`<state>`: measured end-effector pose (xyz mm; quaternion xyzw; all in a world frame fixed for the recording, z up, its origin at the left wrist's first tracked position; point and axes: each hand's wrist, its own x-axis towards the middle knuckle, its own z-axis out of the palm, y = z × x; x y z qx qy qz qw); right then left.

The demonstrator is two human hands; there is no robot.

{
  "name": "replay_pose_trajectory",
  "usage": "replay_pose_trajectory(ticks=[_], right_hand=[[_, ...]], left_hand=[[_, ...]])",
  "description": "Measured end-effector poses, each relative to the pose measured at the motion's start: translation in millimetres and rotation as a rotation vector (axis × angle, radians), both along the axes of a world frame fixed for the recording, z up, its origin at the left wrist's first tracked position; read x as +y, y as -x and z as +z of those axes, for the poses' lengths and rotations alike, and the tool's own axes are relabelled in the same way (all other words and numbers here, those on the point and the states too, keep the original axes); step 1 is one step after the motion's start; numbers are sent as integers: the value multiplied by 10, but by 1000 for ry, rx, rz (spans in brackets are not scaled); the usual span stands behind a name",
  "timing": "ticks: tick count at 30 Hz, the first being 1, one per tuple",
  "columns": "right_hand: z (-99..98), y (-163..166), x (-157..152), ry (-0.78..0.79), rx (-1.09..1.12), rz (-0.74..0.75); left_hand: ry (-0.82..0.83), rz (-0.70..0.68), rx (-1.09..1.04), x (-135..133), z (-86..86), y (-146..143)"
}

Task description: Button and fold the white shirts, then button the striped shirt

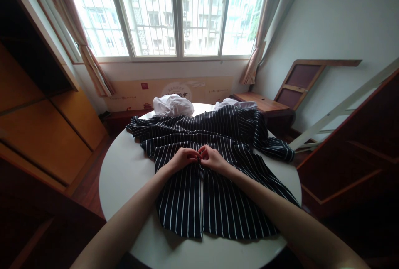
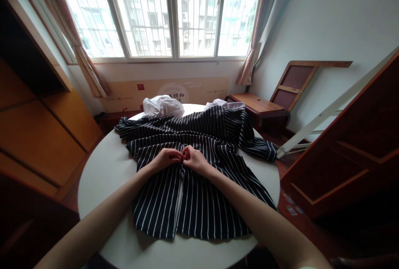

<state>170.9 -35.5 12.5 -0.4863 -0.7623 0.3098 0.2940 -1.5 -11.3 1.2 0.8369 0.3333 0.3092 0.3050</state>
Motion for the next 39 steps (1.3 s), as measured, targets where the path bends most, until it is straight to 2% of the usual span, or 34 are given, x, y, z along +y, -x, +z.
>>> replay_pose_trajectory(ticks=[7,18,27,39], right_hand=[[-34,-16,28,33,34,0],[-14,-19,22,64,69,10],[-15,-30,31,75,101,19],[-21,-54,57,-27,35,52]], left_hand=[[-14,-96,-7,11,-10,36],[-213,-22,124,38,-26,14],[-313,10,202,-53,53,4],[-373,15,254,-70,34,-19]])
